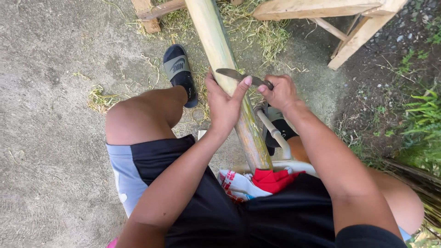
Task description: Shaving or scraping the outer layer of a bamboo pole using a knife.
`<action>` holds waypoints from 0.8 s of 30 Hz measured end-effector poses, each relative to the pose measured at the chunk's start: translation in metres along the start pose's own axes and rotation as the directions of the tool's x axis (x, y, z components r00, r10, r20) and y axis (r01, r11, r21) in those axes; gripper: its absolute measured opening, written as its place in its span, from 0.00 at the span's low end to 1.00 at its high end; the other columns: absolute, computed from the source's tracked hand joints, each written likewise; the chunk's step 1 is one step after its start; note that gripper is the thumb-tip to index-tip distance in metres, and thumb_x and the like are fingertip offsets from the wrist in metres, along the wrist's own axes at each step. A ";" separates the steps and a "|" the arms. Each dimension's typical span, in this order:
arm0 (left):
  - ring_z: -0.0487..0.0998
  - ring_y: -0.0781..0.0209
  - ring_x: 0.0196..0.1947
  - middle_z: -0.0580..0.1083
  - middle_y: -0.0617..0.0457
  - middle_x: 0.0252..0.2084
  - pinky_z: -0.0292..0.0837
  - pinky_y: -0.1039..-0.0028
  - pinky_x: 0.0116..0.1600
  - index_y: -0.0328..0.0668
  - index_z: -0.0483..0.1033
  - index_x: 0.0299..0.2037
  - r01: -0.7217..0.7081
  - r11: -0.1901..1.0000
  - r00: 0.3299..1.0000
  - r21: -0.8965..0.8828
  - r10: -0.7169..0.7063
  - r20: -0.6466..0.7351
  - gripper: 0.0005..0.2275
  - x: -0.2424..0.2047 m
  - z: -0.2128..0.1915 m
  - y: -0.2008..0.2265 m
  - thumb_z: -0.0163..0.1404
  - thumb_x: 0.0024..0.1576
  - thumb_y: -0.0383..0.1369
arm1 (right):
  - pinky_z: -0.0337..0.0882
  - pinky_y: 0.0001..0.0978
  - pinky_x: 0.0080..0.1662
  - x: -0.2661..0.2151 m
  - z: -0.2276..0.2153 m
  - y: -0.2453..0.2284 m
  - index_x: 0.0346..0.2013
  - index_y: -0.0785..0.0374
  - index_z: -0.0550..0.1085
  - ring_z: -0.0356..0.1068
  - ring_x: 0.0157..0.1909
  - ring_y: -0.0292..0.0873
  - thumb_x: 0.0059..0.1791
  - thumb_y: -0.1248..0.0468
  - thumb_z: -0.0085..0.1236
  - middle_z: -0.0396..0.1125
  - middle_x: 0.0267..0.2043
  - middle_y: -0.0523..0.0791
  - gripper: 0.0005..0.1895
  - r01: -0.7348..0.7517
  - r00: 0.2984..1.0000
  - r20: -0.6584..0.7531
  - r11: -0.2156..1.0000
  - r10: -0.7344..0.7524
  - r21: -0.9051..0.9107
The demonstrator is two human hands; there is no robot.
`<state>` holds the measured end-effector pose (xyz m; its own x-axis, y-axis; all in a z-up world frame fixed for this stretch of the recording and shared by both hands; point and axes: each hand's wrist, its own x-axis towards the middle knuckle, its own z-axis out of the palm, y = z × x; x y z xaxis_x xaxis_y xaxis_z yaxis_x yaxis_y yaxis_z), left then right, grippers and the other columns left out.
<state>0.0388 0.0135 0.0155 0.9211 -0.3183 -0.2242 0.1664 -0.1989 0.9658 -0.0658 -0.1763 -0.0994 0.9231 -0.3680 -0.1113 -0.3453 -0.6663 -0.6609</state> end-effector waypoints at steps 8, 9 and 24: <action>0.80 0.57 0.44 0.76 0.41 0.46 0.77 0.70 0.49 0.23 0.56 0.62 0.043 0.998 0.999 0.048 -0.042 -0.032 0.38 -0.004 0.005 0.006 0.62 0.54 0.47 | 0.65 0.47 0.28 -0.001 -0.012 -0.019 0.20 0.61 0.69 0.66 0.21 0.54 0.48 0.20 0.38 0.60 0.16 0.46 0.46 0.047 0.999 -0.004 0.999 -0.047 0.026; 0.80 0.57 0.44 0.76 0.41 0.46 0.77 0.70 0.49 0.23 0.56 0.62 0.043 0.998 0.999 0.047 -0.041 -0.028 0.38 -0.005 0.003 0.004 0.62 0.54 0.47 | 0.65 0.47 0.28 -0.009 -0.011 -0.014 0.20 0.61 0.69 0.66 0.21 0.54 0.48 0.20 0.38 0.60 0.16 0.46 0.46 0.044 0.999 -0.007 0.999 -0.044 0.025; 0.82 0.56 0.42 0.77 0.38 0.44 0.80 0.68 0.46 0.22 0.61 0.55 -0.004 0.983 0.999 0.185 -0.003 0.039 0.35 0.024 -0.012 0.004 0.60 0.55 0.51 | 0.64 0.46 0.27 0.041 0.010 -0.032 0.21 0.61 0.70 0.65 0.18 0.50 0.50 0.24 0.40 0.60 0.14 0.46 0.42 0.028 1.000 -0.012 0.999 -0.028 0.045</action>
<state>0.0660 0.0159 0.0151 0.9060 -0.3539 -0.2323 0.0944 -0.3658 0.9259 -0.0155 -0.1635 -0.0896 0.9304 -0.3567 -0.0843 -0.3110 -0.6467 -0.6965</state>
